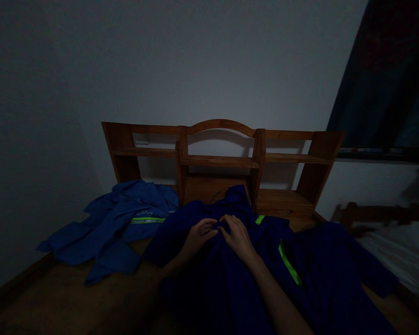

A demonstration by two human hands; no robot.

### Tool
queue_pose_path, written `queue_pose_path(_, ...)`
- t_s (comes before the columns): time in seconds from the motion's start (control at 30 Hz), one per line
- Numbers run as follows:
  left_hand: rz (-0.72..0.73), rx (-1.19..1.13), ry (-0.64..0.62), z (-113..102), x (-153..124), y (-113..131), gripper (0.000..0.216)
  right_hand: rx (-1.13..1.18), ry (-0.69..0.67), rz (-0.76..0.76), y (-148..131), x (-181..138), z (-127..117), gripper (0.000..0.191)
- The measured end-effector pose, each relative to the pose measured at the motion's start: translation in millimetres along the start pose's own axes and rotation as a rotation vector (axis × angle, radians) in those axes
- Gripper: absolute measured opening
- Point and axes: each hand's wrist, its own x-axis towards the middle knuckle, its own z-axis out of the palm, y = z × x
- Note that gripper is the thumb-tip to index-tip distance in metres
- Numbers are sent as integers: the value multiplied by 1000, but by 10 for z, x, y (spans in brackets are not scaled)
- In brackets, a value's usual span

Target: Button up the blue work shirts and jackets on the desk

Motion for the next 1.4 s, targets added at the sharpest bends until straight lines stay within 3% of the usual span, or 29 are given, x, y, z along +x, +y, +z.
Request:
queue_pose_path(0.13,-3,43,35,-8,14,-93,32,163,38,87,42,-9,93,11)
queue_pose_path(0.27,-13,78,8,-25,21,-162,29,352,-61,143,148,3,148,14)
queue_pose_path(0.5,16,130,-60,-41,15,-198,29,469,-118,259,339,-4,238,29)
queue_pose_path(0.73,-25,83,-94,-76,20,-204,31,617,-179,307,295,23,154,30)
queue_pose_path(0.93,-98,70,-62,-76,5,-177,39,712,-308,471,284,38,62,36)
queue_pose_path(1.2,-89,25,-43,-49,-7,-160,33,884,-378,603,203,-8,-18,45)
queue_pose_path(1.4,1,181,-108,-74,-18,-110,32,887,-391,603,285,-16,-3,48)
